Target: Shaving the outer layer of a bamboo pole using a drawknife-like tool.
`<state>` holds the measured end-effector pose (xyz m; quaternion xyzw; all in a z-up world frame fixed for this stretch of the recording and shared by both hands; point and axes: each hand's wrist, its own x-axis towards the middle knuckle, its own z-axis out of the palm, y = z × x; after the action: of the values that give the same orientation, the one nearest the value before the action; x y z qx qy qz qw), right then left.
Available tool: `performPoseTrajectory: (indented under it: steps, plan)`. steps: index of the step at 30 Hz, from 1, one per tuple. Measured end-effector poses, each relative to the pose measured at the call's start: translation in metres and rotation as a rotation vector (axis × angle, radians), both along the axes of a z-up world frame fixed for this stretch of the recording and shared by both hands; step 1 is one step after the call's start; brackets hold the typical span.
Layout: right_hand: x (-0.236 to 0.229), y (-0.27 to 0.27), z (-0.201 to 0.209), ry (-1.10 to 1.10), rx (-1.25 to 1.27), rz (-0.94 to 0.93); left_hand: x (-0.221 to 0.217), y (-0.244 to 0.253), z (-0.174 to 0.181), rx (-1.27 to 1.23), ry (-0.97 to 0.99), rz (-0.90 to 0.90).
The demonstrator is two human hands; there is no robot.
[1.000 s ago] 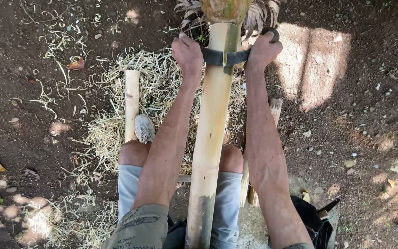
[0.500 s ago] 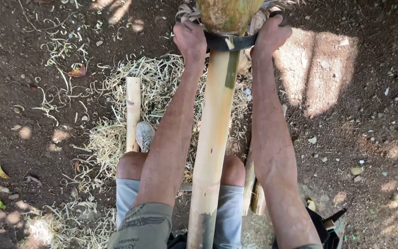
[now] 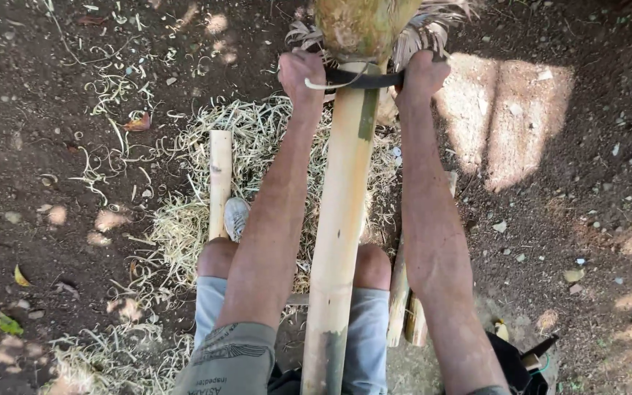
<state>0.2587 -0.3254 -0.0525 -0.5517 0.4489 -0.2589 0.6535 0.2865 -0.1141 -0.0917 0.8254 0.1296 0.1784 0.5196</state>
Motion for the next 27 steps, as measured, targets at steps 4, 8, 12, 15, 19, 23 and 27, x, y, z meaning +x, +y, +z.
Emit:
performPoseTrajectory:
  steps: [4, 8, 12, 15, 19, 23, 27]
  plan:
    - [-0.054, 0.040, 0.024, -0.018, -0.131, -0.043, -0.055, 0.026, 0.053, -0.380, 0.337, -0.129]
    - [-0.102, 0.042, -0.013, -0.092, -0.262, -0.030, -0.103, 0.039, 0.057, -0.321, 0.145, -0.181]
    - [-0.153, 0.070, 0.002, -0.223, -0.231, -0.005, -0.154, 0.053, 0.071, -0.453, 0.071, -0.209]
    - [-0.170, 0.065, -0.030, -0.234, -0.278, -0.060, -0.173, 0.056, 0.039, -0.331, 0.029, -0.132]
    - [-0.158, 0.074, -0.006, -0.193, -0.221, -0.010, -0.170, 0.055, 0.041, -0.413, 0.054, -0.162]
    - [-0.126, 0.061, -0.010, -0.151, -0.060, -0.072, -0.144, 0.047, 0.053, -0.360, 0.106, -0.107]
    - [-0.108, 0.041, -0.033, -0.119, -0.231, -0.071, -0.127, 0.040, 0.050, -0.332, 0.102, -0.055]
